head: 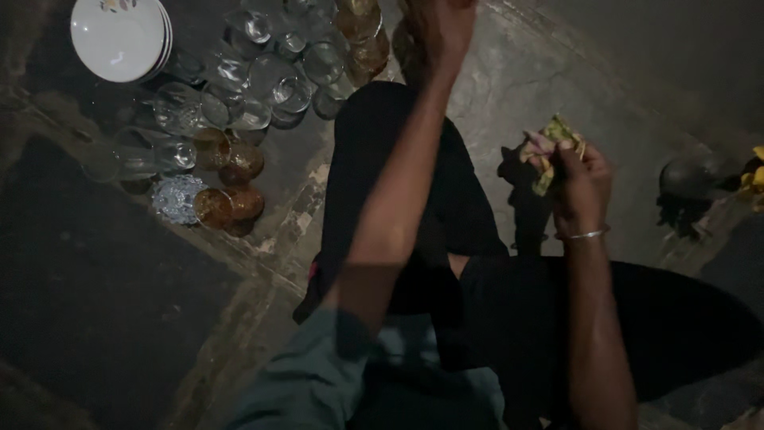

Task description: The person sits on the floor and wipes a small amber-colored glass tumbler with a patterned cloth. They rotate the glass to clean all sides and then place it on the floor among other similar glasses. The person repeats this process with a second glass.

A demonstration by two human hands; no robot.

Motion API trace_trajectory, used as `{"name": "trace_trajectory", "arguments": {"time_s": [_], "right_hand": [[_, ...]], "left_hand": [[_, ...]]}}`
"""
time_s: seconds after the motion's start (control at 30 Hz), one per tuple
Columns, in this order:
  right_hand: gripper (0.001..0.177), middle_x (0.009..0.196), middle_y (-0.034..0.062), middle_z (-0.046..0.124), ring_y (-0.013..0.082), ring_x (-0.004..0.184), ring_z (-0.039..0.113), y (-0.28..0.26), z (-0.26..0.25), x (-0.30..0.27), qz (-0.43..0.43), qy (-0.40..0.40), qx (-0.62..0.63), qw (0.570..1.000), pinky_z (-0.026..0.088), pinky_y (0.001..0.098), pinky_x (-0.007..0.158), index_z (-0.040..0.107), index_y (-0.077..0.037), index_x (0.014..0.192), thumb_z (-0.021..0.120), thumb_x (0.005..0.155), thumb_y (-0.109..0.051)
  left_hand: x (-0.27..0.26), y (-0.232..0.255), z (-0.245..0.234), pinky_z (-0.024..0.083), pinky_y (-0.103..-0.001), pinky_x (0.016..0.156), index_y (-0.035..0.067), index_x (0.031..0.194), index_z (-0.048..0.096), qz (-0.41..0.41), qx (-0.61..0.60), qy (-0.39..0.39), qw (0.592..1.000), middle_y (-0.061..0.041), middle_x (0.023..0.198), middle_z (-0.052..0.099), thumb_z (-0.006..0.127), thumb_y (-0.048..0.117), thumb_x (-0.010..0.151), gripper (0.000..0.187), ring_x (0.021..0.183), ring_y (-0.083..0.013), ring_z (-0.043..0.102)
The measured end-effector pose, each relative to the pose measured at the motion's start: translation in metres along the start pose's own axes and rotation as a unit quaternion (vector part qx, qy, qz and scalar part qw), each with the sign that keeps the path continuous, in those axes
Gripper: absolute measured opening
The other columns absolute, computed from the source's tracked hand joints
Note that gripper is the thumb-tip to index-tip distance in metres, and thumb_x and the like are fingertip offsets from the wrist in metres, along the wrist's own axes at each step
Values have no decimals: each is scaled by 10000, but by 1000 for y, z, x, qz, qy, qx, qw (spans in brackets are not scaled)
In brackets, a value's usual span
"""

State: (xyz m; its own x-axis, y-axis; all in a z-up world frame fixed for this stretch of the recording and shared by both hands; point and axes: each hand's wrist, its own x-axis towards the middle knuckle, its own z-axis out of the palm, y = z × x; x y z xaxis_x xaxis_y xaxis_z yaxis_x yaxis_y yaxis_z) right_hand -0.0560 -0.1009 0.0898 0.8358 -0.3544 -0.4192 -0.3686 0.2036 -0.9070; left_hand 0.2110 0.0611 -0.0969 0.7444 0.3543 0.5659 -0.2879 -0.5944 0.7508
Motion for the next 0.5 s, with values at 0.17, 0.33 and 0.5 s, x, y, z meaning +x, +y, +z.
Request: {"name": "trace_trajectory", "arguments": {"time_s": [0.17,0.33,0.5], "right_hand": [[184,1000,100,738,159,841,710,6,-2,7,-13,-16,-14,1000,587,287,734,703,22,1119,650,1029,-130],[201,973,83,743,129,790,700,7,-1,10,6,-7,-56,998,573,270,671,715,-13,1134,650,990,-137],[184,998,123,740,174,837,725,10,2,17,-24,-56,-5,998,605,292,716,684,31,1128,637,1020,-110]], "left_hand": [[25,-7,-24,514,-515,953,35,1329,448,-82,165,-41,982,-195,1230,603,781,410,922,646,1166,-367,577],[52,9,-17,501,-532,924,-51,1329,413,-111,179,21,977,-249,1182,613,823,433,738,867,1132,-404,567],[52,2,-15,466,-544,1041,26,1283,451,-146,165,43,974,-232,1242,620,853,387,804,723,1238,-402,559]]}}
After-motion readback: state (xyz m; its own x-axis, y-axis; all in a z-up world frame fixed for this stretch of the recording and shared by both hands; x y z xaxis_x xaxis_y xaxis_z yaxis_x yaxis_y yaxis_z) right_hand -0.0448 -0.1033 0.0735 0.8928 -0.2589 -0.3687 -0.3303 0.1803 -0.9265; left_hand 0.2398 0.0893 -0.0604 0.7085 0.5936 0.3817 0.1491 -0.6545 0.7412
